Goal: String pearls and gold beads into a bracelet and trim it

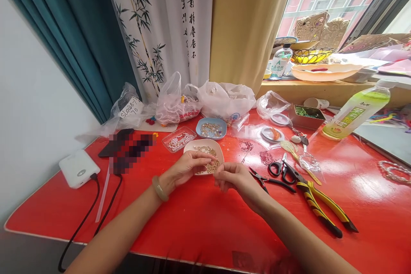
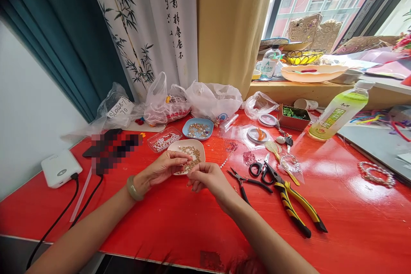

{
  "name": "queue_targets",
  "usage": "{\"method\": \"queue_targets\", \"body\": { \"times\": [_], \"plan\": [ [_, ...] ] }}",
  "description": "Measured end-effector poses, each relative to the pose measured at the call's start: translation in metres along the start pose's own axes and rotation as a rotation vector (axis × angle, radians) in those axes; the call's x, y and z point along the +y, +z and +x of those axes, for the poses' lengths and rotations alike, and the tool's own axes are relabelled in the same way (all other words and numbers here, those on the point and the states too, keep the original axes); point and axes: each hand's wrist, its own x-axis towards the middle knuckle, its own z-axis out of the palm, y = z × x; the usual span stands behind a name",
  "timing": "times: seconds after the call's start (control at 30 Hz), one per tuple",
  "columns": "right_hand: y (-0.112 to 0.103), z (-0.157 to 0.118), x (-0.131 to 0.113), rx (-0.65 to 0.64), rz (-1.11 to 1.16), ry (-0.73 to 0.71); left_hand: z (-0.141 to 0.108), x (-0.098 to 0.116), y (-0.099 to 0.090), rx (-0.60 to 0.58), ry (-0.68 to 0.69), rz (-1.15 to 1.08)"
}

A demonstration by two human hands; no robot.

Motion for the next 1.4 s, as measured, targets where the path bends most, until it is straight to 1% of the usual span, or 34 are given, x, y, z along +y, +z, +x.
{"method": "queue_targets", "body": {
  "times": [0.43,1.2,1.4],
  "plan": [
    [0.0004,-0.0008,-0.0018,0.022,-0.001,0.002,-0.0008,0.0011,0.0,-0.024,0.001,0.02],
    [-0.0005,-0.0011,0.0004,0.026,-0.005,-0.016,-0.0004,0.0002,-0.0002,-0.007,-0.003,0.021],
    [-0.0001,-0.0018,-0.0006,0.025,-0.025,-0.016,-0.0013,0.0015,0.0013,-0.014,0.015,0.064]
  ]
}}
